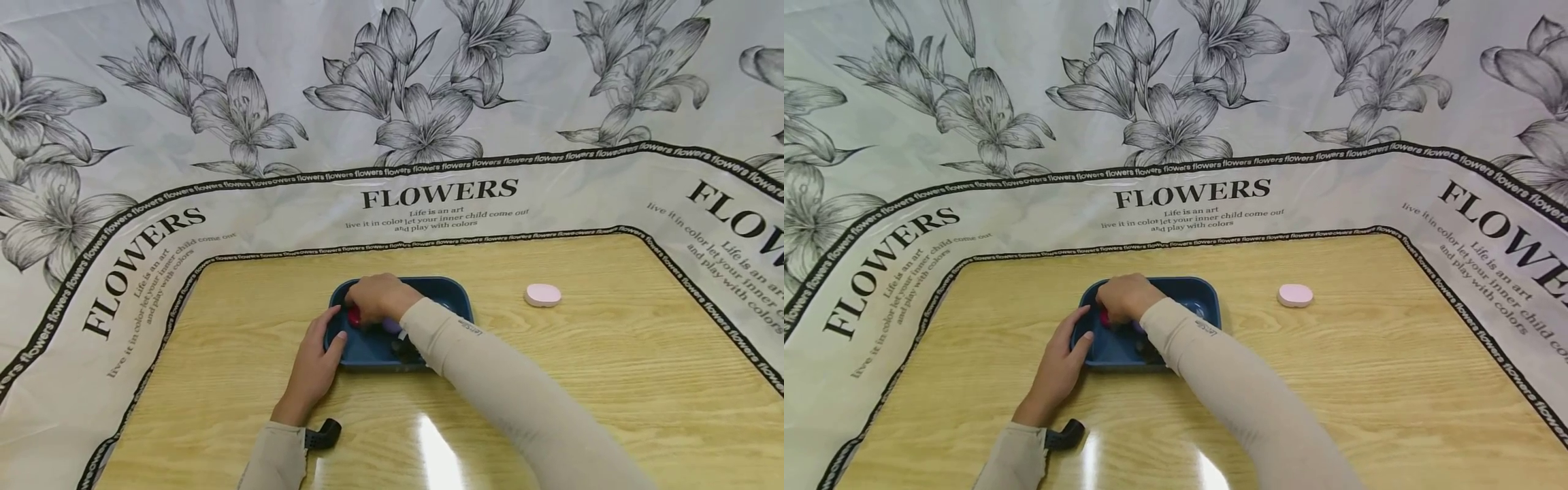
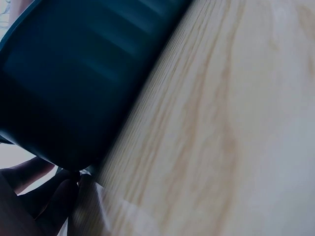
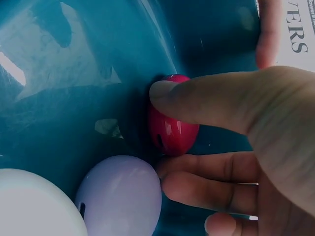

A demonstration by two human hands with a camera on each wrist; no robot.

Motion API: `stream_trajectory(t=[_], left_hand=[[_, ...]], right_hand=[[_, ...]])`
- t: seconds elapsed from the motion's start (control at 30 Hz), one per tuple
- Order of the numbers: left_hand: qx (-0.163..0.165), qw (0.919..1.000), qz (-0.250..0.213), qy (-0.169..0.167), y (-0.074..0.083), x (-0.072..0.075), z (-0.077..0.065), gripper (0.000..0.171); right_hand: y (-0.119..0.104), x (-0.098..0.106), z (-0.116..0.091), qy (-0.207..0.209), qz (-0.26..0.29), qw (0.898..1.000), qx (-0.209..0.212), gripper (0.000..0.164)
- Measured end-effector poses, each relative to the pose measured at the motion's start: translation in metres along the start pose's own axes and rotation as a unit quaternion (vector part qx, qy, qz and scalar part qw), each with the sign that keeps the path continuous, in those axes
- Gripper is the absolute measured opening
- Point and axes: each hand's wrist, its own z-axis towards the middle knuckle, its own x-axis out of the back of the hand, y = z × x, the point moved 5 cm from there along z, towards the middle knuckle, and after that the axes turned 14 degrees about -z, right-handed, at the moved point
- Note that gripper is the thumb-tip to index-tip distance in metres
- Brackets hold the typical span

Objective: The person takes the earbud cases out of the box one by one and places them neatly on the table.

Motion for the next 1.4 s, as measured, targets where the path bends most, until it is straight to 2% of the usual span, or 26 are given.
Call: stream_trajectory(t=[0.4,0.57,0.73,1.0,1.2,1.4], left_hand=[[0.009,1.0000,0.001,0.003,-0.002,-0.001,-0.002,0.047],[0.009,0.9999,0.004,0.003,-0.002,-0.001,-0.004,0.047],[-0.006,1.0000,0.005,-0.001,-0.001,-0.003,0.000,0.047],[0.007,1.0000,0.006,0.001,-0.003,0.000,-0.004,0.047],[-0.003,1.0000,0.009,0.002,-0.001,0.000,0.000,0.047],[0.004,0.9999,0.013,0.002,-0.001,0.001,0.000,0.047]], right_hand=[[0.000,0.001,-0.007,0.009,-0.008,1.000,0.015,0.040],[0.000,0.003,-0.013,0.024,0.021,0.999,0.024,0.046],[0.011,0.010,-0.020,0.044,0.038,0.998,0.010,0.048],[0.017,0.013,-0.032,0.056,0.074,0.996,0.003,0.054],[0.024,0.018,-0.039,0.076,0.086,0.993,-0.008,0.052],[0.031,0.020,-0.044,0.090,0.094,0.992,-0.005,0.050]])
